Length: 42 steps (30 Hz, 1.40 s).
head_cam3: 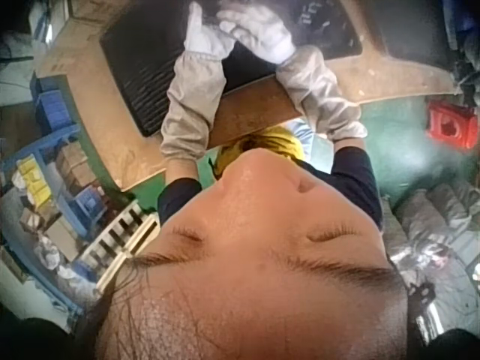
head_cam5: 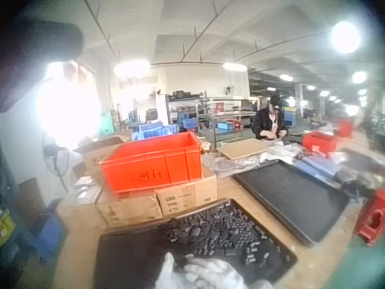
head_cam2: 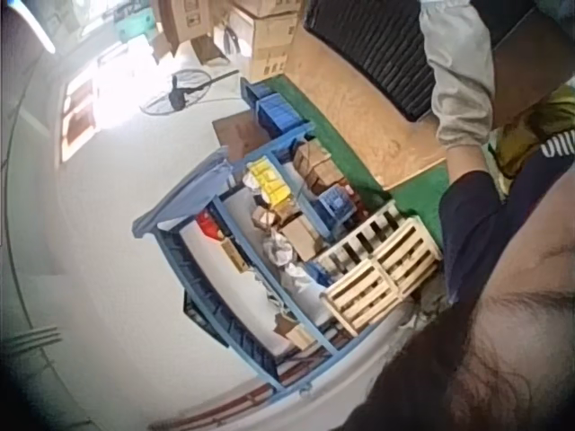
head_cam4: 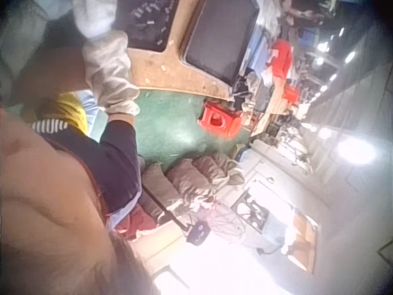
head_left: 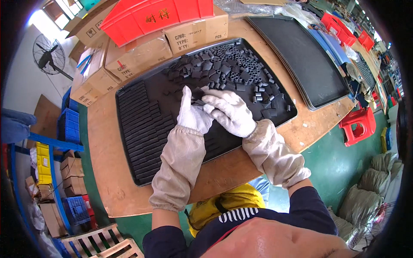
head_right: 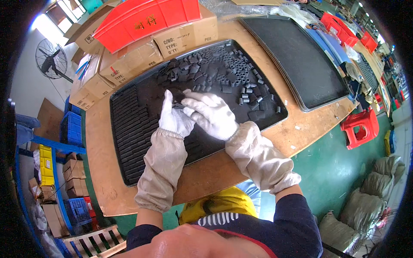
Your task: The person assembles small black plastic components by hand. They pick up two pieces from a tray, fit them together, and place the assembled unit into a row on the tray. This process is repeated continuously throughout the video.
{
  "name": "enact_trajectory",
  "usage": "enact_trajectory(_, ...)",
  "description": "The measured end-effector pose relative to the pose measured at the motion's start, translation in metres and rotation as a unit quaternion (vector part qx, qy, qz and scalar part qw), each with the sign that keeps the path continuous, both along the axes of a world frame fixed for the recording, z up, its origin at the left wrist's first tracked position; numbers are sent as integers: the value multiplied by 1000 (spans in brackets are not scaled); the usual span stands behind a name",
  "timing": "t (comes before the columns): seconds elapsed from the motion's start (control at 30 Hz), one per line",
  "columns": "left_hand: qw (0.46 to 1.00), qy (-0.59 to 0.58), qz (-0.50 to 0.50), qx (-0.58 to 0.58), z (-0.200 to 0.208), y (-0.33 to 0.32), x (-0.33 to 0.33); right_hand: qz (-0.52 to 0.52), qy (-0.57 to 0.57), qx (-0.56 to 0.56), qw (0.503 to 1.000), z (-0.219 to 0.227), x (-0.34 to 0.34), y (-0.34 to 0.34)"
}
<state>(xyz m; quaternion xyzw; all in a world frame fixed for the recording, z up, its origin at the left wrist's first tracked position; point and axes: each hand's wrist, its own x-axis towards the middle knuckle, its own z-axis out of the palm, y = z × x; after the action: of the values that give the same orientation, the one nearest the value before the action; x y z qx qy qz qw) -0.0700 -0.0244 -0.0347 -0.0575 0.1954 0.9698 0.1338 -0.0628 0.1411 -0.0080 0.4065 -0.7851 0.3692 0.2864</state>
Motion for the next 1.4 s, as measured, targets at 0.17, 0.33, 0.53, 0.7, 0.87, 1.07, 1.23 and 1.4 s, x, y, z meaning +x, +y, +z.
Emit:
enact_trajectory(0.17,981,-14,-114,155,-14,-16,-9,-92,3,-45,995,7,-3,13)
enact_trajectory(0.33,992,-101,-11,79,5,-9,0,-301,16,7,953,10,-28,53)
enact_trajectory(0.53,987,-82,-48,132,-14,-12,-9,-403,-28,98,909,-9,-41,79)
enact_trajectory(0.7,991,-59,-56,106,-15,-6,-7,-384,-82,172,904,-16,-40,75)
enact_trajectory(0.87,989,-31,-119,76,-13,-7,-6,-404,-96,173,893,-20,-45,78)
enact_trajectory(1.07,992,-31,-121,-33,-13,-6,-1,-416,-74,175,889,-22,-46,79)
enact_trajectory(1.23,989,-31,-118,-88,1,-4,2,-422,-50,179,887,-25,-47,81)
enact_trajectory(1.4,977,13,-115,-180,12,-4,8,-228,-126,-67,963,-9,-31,56)
